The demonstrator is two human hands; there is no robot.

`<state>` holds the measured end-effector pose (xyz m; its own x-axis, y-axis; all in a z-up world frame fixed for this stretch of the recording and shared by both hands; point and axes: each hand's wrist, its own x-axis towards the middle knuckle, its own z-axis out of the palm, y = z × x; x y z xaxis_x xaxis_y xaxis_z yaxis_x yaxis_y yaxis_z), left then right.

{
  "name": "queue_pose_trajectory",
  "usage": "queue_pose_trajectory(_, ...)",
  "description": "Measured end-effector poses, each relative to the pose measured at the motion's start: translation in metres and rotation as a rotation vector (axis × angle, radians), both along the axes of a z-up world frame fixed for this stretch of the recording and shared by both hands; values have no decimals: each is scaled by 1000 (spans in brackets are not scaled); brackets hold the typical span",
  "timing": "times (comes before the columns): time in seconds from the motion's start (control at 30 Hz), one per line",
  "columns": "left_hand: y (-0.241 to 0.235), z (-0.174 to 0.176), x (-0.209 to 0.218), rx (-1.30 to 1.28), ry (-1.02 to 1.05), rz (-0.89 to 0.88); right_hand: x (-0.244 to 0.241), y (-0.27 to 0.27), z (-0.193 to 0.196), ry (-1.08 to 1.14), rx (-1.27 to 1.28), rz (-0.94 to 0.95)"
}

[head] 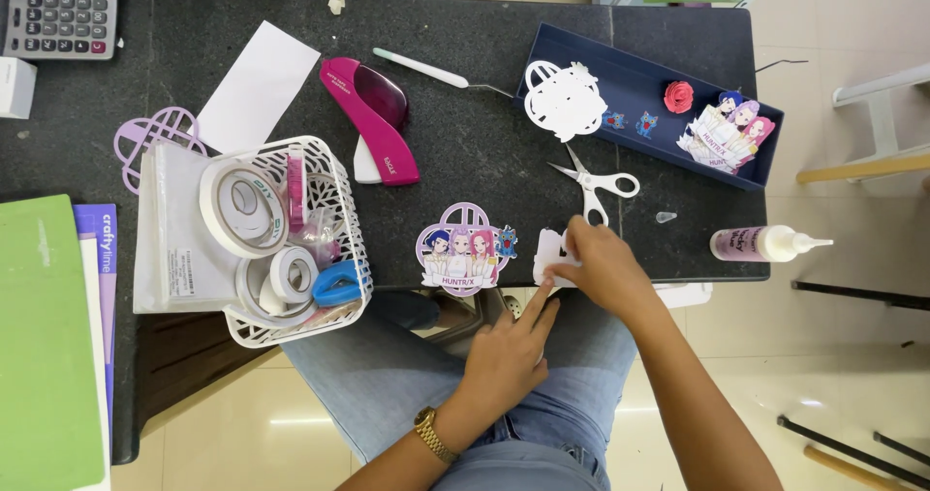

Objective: Assemble decorative paper cutouts using glue and scissors

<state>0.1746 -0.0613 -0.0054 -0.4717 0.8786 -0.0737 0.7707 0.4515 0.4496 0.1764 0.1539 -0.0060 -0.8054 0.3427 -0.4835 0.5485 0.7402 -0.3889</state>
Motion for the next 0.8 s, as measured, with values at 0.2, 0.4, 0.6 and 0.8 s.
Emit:
queue_pose_trajectory(0.2,0,2,-1,-10,14,-1,9,2,-13,201,-17,72)
queue_pose_trajectory(0.4,-2,2,-3,-7,9,-17,9,-1,-16,241,50,124)
queue_pose_trajectory(0.6,-5,5,-8,-41,-62,-43,9,12,-19,182,-74,85)
queue_pose_trajectory(0.8,-6,4,-8,35,-78,-60,7,14,-11,191,-105,79)
